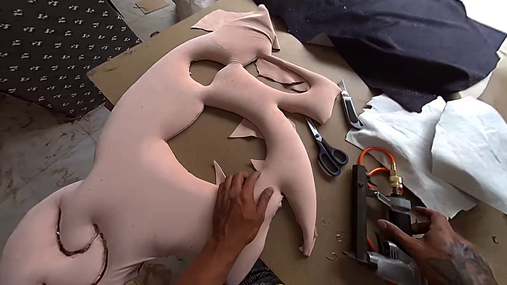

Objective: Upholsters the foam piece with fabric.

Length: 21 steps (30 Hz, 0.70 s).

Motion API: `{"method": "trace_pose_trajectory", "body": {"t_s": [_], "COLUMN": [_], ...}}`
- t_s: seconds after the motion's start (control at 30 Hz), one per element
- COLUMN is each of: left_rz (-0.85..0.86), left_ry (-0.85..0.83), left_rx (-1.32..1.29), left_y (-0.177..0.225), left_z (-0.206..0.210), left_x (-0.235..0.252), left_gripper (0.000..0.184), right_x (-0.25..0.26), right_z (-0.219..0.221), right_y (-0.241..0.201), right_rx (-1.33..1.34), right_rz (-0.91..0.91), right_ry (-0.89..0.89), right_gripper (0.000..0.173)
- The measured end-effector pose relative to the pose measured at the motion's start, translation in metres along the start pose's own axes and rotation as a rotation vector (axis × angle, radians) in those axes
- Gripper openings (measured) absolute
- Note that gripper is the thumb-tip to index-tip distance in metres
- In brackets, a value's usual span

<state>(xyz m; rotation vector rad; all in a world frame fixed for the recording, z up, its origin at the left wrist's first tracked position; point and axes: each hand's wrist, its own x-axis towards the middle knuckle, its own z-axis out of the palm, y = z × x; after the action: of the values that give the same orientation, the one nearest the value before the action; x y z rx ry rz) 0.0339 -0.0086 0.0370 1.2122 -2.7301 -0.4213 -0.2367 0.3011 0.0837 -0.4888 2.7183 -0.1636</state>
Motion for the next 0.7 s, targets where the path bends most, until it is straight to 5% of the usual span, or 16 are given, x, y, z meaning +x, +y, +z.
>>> {"method": "trace_pose_trajectory", "body": {"t_s": [0.23,0.5,0.7], "left_rz": [-0.036,-0.019,-0.015], "left_ry": [-0.117,-0.139,-0.100], "left_rx": [-0.051,0.028,0.058], "left_y": [0.009,0.020,0.024], "left_z": [-0.011,-0.008,-0.003], "left_x": [0.010,0.020,0.019], "left_gripper": [0.071,0.076,0.074], "right_x": [-0.013,-0.019,-0.037], "right_z": [0.031,0.021,-0.013], "right_y": [-0.001,0.014,-0.005], "right_rx": [0.085,0.548,0.890], "right_rz": [-0.006,-0.007,-0.325], "right_ry": [0.002,-0.105,-0.270], "right_gripper": [0.069,0.052,0.026]}}
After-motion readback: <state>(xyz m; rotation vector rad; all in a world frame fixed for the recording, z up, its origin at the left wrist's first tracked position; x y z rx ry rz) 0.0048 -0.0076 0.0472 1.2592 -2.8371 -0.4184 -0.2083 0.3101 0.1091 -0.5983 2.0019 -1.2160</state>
